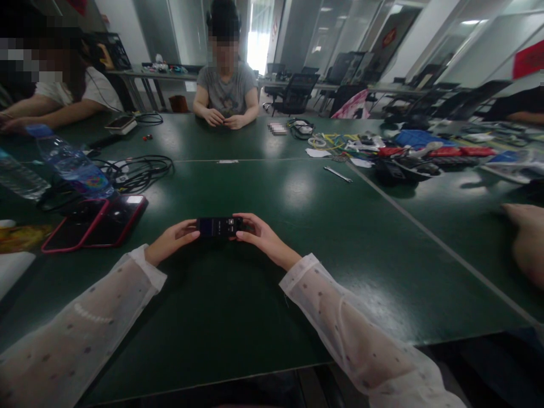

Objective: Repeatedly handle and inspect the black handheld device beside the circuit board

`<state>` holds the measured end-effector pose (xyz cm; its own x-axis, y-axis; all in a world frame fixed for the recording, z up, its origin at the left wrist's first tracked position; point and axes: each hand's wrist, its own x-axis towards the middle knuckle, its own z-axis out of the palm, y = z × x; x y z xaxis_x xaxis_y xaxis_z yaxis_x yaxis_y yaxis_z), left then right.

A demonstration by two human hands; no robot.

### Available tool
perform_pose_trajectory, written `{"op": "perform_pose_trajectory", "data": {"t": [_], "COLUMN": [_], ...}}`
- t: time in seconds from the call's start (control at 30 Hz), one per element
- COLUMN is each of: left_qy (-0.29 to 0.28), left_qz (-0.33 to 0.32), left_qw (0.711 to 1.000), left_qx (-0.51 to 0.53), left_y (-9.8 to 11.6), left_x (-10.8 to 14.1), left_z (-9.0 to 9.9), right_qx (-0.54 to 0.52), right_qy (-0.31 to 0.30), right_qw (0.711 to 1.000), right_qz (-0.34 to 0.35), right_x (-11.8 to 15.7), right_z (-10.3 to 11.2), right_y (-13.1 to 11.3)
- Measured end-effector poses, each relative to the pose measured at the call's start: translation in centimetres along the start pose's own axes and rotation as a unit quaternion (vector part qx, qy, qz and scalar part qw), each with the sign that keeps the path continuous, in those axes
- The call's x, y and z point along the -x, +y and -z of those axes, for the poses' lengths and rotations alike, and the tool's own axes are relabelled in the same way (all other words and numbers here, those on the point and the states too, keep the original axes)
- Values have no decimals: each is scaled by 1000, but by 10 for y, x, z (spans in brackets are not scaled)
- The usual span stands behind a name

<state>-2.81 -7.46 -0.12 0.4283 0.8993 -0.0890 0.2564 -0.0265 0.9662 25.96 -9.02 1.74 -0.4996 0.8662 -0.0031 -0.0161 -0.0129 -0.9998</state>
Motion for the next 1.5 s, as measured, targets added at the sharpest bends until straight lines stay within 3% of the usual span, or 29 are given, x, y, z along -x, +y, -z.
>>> {"op": "perform_pose_trajectory", "data": {"t": [1.07, 1.5], "left_qy": [15, 20], "left_qz": [34, 28], "left_qw": [999, 999], "left_qx": [-7, 5], "left_y": [18, 9], "left_x": [6, 2], "left_z": [-3, -3], "right_qx": [-39, -27], "right_qy": [-5, -3], "right_qw": [999, 999], "right_qz": [-16, -17], "right_x": [-3, -4], "right_z": [2, -1], "right_y": [0, 3]}}
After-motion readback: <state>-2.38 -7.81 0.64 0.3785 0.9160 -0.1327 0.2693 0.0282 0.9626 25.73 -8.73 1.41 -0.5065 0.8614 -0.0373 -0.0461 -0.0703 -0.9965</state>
